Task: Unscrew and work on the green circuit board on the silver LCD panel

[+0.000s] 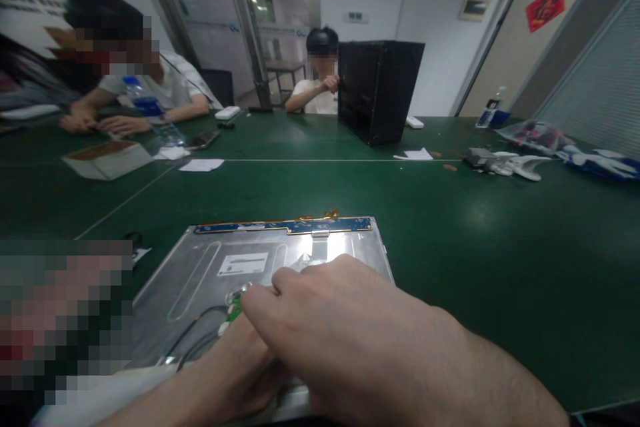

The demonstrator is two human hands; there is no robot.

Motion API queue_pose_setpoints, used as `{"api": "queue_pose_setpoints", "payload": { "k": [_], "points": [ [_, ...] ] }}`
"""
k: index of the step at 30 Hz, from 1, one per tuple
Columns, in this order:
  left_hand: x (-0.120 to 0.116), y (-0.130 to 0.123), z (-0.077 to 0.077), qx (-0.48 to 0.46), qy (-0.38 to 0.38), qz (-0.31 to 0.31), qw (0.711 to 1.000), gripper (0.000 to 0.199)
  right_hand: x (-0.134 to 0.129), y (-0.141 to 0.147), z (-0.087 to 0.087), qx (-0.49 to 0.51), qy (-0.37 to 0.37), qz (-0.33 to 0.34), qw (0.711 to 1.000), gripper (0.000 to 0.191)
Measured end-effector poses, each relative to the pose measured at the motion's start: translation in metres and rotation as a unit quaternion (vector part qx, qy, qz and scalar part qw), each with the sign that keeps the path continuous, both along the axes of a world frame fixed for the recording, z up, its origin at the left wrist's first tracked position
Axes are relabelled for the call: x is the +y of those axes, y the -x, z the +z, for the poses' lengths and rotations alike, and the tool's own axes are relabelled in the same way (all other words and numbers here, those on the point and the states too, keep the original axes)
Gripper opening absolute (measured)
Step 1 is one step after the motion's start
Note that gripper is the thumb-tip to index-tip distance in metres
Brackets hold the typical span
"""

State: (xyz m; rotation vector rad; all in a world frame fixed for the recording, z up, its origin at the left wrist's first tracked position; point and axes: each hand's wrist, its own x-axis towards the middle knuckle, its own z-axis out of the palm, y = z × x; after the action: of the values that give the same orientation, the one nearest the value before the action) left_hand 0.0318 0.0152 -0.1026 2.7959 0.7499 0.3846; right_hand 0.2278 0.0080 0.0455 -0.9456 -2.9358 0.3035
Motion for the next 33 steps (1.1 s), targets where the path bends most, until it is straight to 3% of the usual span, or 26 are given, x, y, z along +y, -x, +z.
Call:
{"api": "queue_pose_setpoints", "payload": {
  "k": [6,12,17,24,33],
  "points": [
    [-0.001,-0.003,-0.001,-0.03,-0.003,0.012,0.999,0.028,0.001,-0.002,-0.005,0.001,-0.014,-0.019,1.0,0.016],
    [-0.001,0.0,-0.003,-0.011,-0.01,0.004,1.0,0.045,0.0,0.0,0.004,-0.018,0.026,-0.015,0.999,0.023],
    [-0.001,0.0,-0.004,-0.023,-0.007,0.008,1.0,0.043,0.0,-0.001,0.005,-0.006,0.028,0.007,1.0,0.032],
    [-0.001,-0.003,-0.001,-0.026,0.003,0.011,1.0,0.03,0.001,-0.004,-0.005,-0.004,-0.012,-0.015,1.0,0.021],
    [0.0,0.0,-0.002,-0.009,0.009,0.001,1.0,0.046,-0.002,-0.001,0.006,-0.017,0.036,-0.006,0.999,0.023]
  ]
}}
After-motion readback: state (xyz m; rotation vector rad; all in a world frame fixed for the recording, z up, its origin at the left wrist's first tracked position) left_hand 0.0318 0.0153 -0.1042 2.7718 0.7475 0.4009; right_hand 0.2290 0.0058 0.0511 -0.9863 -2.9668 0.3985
